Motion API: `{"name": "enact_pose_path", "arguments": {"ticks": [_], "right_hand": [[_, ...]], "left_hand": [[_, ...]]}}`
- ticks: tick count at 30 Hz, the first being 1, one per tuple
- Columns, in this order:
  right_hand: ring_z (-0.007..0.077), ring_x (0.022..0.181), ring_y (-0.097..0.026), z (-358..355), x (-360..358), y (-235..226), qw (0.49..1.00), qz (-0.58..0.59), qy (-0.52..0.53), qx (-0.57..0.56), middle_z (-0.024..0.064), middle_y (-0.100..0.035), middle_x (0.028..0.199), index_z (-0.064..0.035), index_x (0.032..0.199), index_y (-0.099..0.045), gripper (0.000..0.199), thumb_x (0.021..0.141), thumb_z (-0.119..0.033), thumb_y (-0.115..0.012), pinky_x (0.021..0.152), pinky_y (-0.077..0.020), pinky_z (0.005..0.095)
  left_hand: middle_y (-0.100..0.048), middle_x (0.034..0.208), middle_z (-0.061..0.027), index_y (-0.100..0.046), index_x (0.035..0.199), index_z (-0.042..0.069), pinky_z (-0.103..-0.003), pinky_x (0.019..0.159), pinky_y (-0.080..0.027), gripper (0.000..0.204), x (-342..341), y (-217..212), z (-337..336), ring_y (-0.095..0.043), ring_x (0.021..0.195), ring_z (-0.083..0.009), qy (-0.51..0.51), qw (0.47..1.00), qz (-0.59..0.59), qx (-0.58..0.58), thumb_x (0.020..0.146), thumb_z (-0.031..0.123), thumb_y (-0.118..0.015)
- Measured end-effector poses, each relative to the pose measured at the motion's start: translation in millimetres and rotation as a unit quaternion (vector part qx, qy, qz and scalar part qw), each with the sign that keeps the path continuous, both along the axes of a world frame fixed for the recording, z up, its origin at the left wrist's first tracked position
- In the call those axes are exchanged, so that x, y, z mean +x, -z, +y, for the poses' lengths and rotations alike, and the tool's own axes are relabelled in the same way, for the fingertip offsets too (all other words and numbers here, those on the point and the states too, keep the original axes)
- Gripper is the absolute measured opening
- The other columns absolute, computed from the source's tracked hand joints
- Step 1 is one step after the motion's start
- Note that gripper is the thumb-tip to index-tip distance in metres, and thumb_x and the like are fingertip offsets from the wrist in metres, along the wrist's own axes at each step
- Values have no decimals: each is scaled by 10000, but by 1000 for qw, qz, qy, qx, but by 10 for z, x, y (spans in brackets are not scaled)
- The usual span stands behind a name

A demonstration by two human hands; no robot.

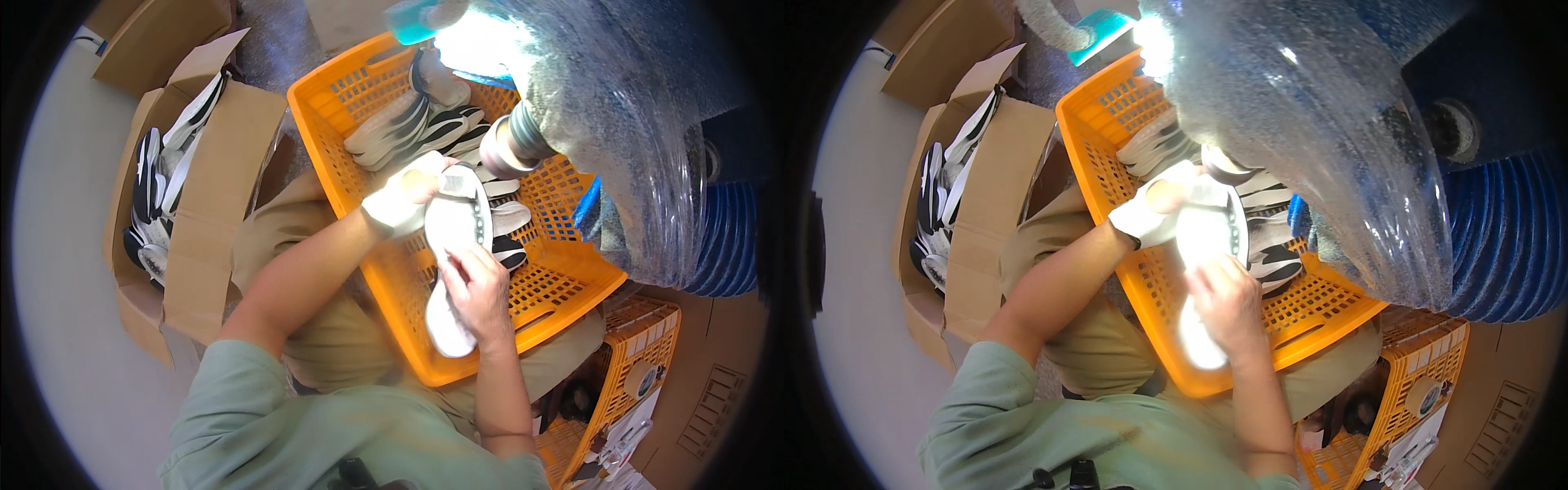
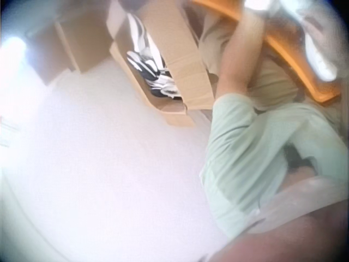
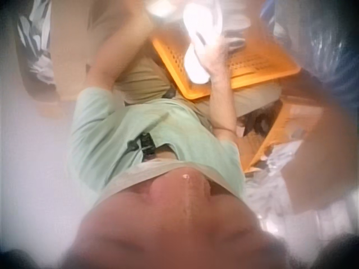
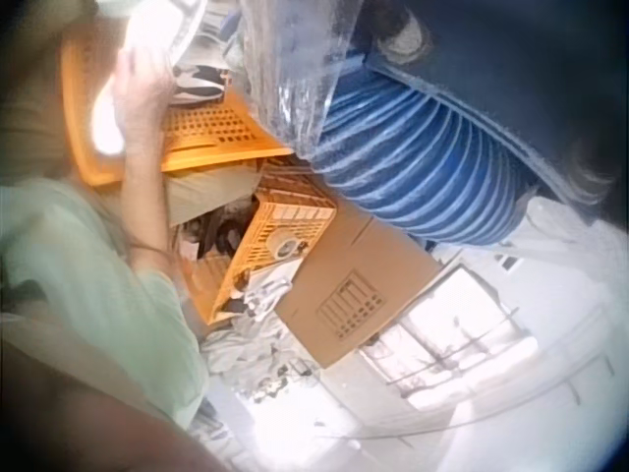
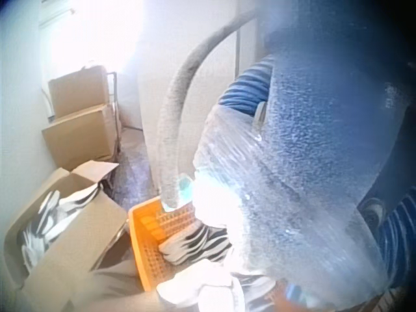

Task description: The person repeatedly cleans white and black slip-on shoes using a rotating brush machine. They pick shoes from a yellow basket, press them against the spinning brush, rotate them to clean different areas, and return them to the basket. The process is repeated for multiple shoes.

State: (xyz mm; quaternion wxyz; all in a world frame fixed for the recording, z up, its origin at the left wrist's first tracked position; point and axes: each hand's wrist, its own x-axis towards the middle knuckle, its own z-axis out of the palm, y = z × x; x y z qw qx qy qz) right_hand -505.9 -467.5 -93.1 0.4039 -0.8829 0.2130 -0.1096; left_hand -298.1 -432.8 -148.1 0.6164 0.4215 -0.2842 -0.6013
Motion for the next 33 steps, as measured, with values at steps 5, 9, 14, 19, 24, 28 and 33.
{"name": "enact_pose_path", "arguments": {"ticks": [5, 9, 14, 19, 24, 28, 33], "right_hand": [[271, 1183, -530, -59, -209, 88, 961, -176, 167, 135, 160, -558, 1295, 26, 1275, -573, 502, 788, -10, -689, 984, -452, 387], [173, 973, -628, -405, -425, 81, 898, -220, 207, 319, 105, -675, 1097, 55, 1219, -617, 345, 879, -2, -617, 879, -488, 298], [154, 934, -641, -740, -889, -343, 900, -182, 252, 304, 104, -687, 1051, 96, 1139, -656, 313, 840, 2, -664, 890, -473, 272], [184, 915, -659, -840, -664, -238, 896, -229, 239, 297, 149, -676, 1087, 99, 1247, -578, 440, 862, -103, -644, 829, -508, 290], [164, 1019, -614, -788, -264, -22, 907, -200, 110, 353, 155, -634, 1186, 79, 1303, -526, 537, 858, -169, -693, 886, -471, 292], [223, 1106, -595, -1016, -128, -106, 887, -135, 38, 440, 160, -607, 1236, 67, 1337, -483, 585, 859, -192, -700, 965, -457, 343], [251, 1146, -585, -1381, -48, -409, 953, -26, 49, 297, 159, -583, 1278, 52, 1344, -480, 577, 838, -123, -693, 1000, -447, 371]], "left_hand": [[-676, 1029, -190, -600, 1089, -52, -377, 867, -550, 302, 199, -342, 39, -673, 975, -271, -243, 954, 153, -90, 935, 206, -578], [-656, 1095, -210, -565, 1195, -54, -461, 934, -525, 433, 156, -684, 17, -651, 1029, -325, -49, 837, 481, -258, 971, 315, -526], [-644, 1103, -177, -542, 1218, -22, -447, 916, -527, 453, -302, -905, -83, -640, 1027, -302, -117, 899, 327, -267, 978, 362, -519], [-639, 1067, -131, -545, 1183, 13, -403, 881, -532, 465, -134, -1062, -33, -639, 984, -263, -165, 907, 295, -251, 981, 430, -514], [-637, 1059, -102, -548, 1159, 38, -379, 872, -535, 487, 146, -1007, 28, -639, 969, -240, -220, 899, 333, -180, 983, 490, -505], [-635, 1145, -153, -549, 1183, 18, -433, 945, -519, 557, -54, -841, 8, -640, 1043, -277, -174, 889, 400, -141, 994, 531, -443], [-611, 1204, -180, -519, 1253, -4, -434, 969, -499, 592, -334, -847, -66, -618, 1089, -293, -102, 939, 266, -192, 1013, 521, -388]]}}
